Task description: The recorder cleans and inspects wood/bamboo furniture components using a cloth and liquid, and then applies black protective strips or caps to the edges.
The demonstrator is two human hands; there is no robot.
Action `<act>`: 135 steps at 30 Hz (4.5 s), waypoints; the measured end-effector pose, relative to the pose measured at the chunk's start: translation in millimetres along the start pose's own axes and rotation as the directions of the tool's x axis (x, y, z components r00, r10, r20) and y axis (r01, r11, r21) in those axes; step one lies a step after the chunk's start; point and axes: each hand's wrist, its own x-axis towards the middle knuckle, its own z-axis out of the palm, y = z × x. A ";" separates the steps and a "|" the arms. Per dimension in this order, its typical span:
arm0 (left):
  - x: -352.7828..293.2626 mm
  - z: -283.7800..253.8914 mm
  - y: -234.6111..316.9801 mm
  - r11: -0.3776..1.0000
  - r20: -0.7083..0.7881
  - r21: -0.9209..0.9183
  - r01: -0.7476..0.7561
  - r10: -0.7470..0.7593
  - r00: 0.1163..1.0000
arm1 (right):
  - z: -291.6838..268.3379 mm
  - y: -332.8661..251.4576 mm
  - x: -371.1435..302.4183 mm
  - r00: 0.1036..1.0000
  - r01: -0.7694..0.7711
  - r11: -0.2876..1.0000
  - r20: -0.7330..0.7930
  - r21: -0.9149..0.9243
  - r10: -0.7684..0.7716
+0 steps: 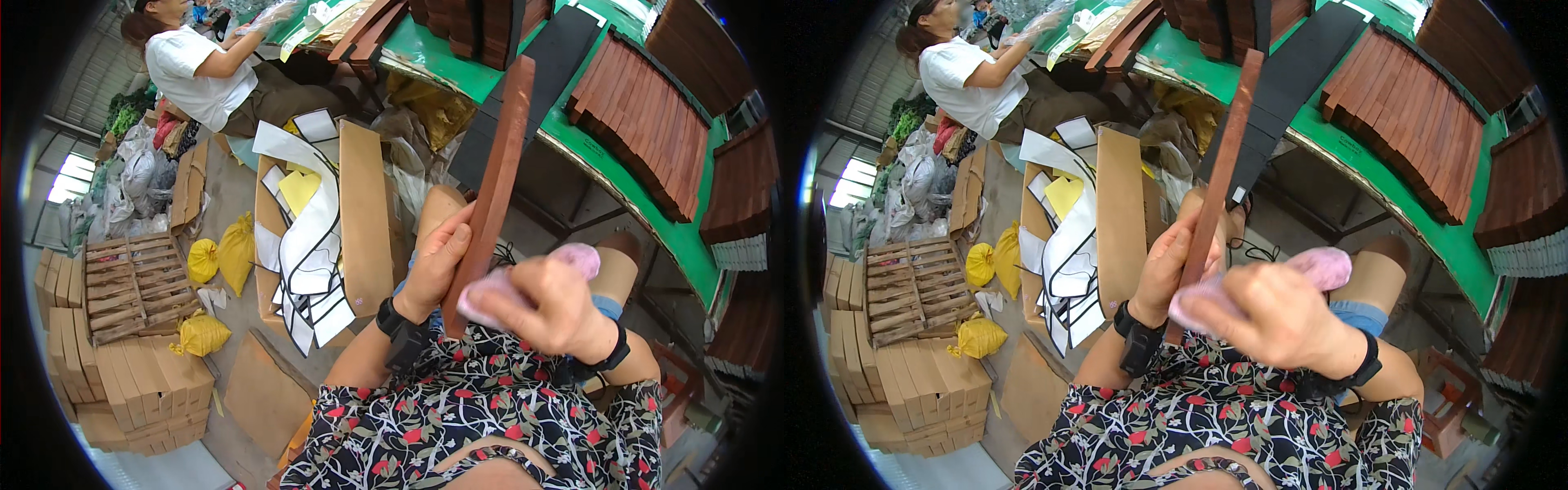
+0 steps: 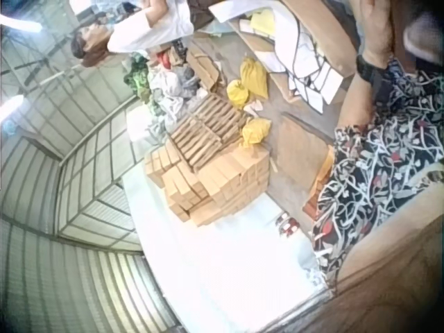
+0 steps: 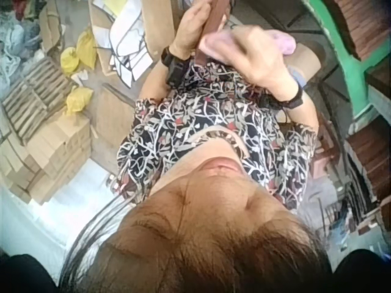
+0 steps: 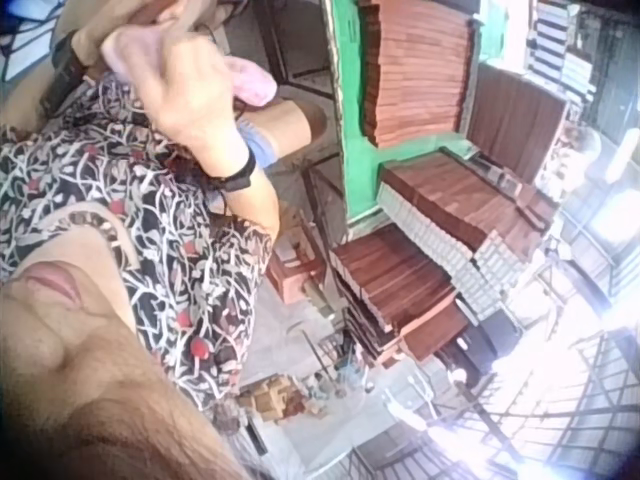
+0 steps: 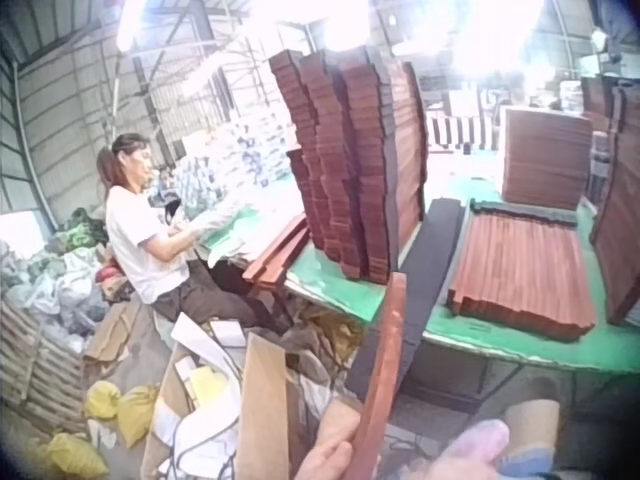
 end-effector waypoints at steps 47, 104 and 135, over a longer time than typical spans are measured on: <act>11.3 18.0 -10.3 0.949 -0.002 -0.223 0.222 -0.228 0.974 | -10.9 39.7 11.5 0.993 0.084 0.996 0.074 0.044 -0.087; -14.8 0.0 -4.1 0.922 0.258 -0.119 0.367 -0.329 0.909 | -50.1 104.0 6.2 0.976 -0.178 0.925 -0.178 -0.336 0.123; -19.9 -6.5 -3.1 0.871 0.275 -0.176 0.458 -0.403 0.873 | -55.7 118.9 0.9 0.995 -0.094 0.947 -0.003 -0.307 0.098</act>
